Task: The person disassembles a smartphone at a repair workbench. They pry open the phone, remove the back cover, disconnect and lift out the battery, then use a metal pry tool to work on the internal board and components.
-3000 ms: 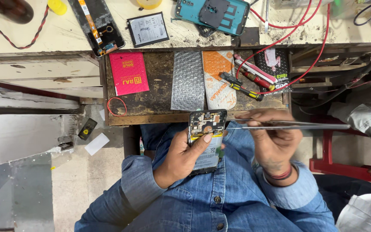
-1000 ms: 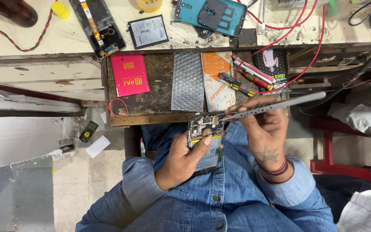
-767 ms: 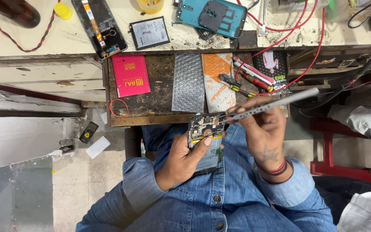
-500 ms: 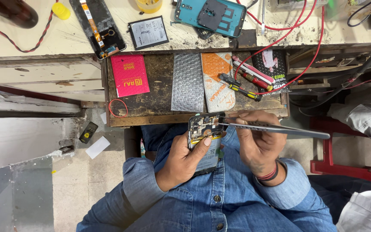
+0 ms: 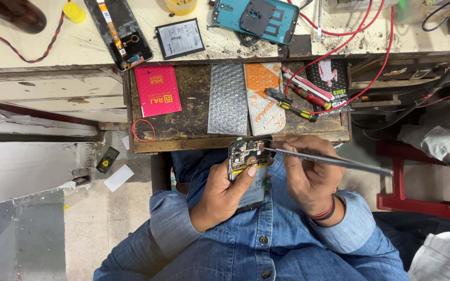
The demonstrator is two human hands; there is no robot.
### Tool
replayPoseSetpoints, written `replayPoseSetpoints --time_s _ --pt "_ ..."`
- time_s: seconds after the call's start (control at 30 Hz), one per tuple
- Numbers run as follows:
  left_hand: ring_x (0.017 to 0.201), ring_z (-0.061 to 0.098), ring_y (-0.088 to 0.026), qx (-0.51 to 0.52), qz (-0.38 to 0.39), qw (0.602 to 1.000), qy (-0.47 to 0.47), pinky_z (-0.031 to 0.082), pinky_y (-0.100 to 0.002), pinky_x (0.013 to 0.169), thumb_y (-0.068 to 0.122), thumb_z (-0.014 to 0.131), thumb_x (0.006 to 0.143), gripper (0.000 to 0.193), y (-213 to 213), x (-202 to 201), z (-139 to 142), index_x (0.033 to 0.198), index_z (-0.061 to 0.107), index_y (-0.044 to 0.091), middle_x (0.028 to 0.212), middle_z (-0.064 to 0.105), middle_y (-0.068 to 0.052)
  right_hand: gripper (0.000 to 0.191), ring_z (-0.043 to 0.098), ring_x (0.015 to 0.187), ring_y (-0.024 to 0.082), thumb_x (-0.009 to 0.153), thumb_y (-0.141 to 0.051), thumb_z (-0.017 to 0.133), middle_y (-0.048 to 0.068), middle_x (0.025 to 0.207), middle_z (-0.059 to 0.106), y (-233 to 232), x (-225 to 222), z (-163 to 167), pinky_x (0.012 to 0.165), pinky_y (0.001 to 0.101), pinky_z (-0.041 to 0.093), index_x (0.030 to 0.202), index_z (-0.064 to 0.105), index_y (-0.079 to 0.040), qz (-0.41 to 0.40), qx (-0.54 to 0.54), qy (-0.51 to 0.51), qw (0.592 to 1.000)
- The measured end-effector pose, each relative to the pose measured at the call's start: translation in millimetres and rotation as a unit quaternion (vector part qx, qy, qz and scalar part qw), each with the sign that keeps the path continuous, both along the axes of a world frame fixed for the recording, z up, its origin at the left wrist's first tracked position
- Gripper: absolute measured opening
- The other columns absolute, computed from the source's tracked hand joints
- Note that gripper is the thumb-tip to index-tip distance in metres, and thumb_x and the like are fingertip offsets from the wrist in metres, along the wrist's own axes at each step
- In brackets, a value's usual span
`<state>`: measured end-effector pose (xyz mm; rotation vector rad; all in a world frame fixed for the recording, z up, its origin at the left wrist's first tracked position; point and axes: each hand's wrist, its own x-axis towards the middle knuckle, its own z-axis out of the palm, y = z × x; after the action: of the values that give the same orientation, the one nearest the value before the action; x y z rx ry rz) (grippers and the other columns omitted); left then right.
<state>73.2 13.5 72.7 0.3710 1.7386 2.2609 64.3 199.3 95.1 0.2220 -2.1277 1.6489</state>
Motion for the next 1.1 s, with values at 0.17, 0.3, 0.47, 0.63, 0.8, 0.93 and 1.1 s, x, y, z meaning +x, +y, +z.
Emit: replayPoseSetpoints --time_s 0.17,0.3,0.47,0.63,0.8,0.93,1.1 --pt "0.092 0.073 -0.01 0.0 -0.009 1.0 -0.013 0.06 -0.027 0.082 0.014 0.056 0.109 0.025 0 -1 2 0.128 0.064 -0.002 0.103 0.078 -0.008 0.014 0.074 0.095 0.018 0.105 0.004 0.065 0.016 0.108 0.073 5 -4 -5 0.092 0.0315 0.061 0.115 0.056 0.003 0.057 -0.143 -0.051 0.987" --pt "0.096 0.072 -0.011 -0.005 -0.004 1.0 0.006 0.059 -0.028 0.084 0.014 0.056 0.11 0.026 0 -1 4 0.13 0.063 -0.002 0.105 0.077 -0.01 0.014 0.073 0.099 0.021 0.104 0.003 0.066 0.014 0.106 0.07 9 -10 -5 0.092 0.0339 0.062 0.115 0.057 0.002 0.069 -0.196 -0.085 0.974" --pt "0.09 0.07 -0.011 -0.019 -0.005 1.0 -0.024 0.058 -0.028 0.08 0.014 0.056 0.108 0.029 -2 -1 7 0.13 0.062 -0.003 0.102 0.076 -0.01 0.018 0.074 0.096 0.022 0.102 0.001 0.066 0.014 0.104 0.072 11 -15 -4 0.086 0.0348 0.064 0.115 0.055 0.001 0.073 -0.236 -0.113 0.962" --pt "0.095 0.072 -0.011 0.008 -0.009 1.0 -0.013 0.06 -0.028 0.084 0.014 0.055 0.111 0.028 0 -1 4 0.132 0.063 -0.003 0.105 0.077 -0.011 0.017 0.073 0.097 0.021 0.105 0.0 0.065 0.017 0.109 0.07 8 -8 -7 0.089 0.0329 0.062 0.119 0.055 0.003 0.074 -0.137 -0.039 0.987" --pt "0.099 0.074 -0.013 0.039 -0.02 0.998 -0.045 0.062 -0.029 0.086 0.012 0.054 0.11 0.029 0 1 1 0.134 0.061 -0.002 0.117 0.075 -0.011 0.016 0.073 0.092 0.021 0.105 0.0 0.065 0.019 0.106 0.072 17 -17 -11 0.083 0.0338 0.063 0.116 0.055 0.002 0.104 -0.214 -0.105 0.966" --pt "0.101 0.074 -0.015 0.053 -0.028 0.997 -0.056 0.062 -0.031 0.088 0.011 0.054 0.11 0.029 -1 -1 1 0.135 0.06 -0.002 0.121 0.074 -0.012 0.015 0.072 0.089 0.022 0.105 0.001 0.065 0.019 0.107 0.071 20 -23 -17 0.08 0.0336 0.062 0.117 0.057 0.002 0.124 -0.29 -0.127 0.94" --pt "0.103 0.073 -0.015 0.069 -0.033 0.996 -0.056 0.062 -0.032 0.09 0.012 0.053 0.111 0.03 -1 -1 1 0.137 0.059 -0.003 0.123 0.073 -0.013 0.018 0.072 0.089 0.022 0.104 0.0 0.065 0.02 0.107 0.072 19 -25 -16 0.08 0.0326 0.061 0.119 0.056 0.002 0.13 -0.321 -0.145 0.927"
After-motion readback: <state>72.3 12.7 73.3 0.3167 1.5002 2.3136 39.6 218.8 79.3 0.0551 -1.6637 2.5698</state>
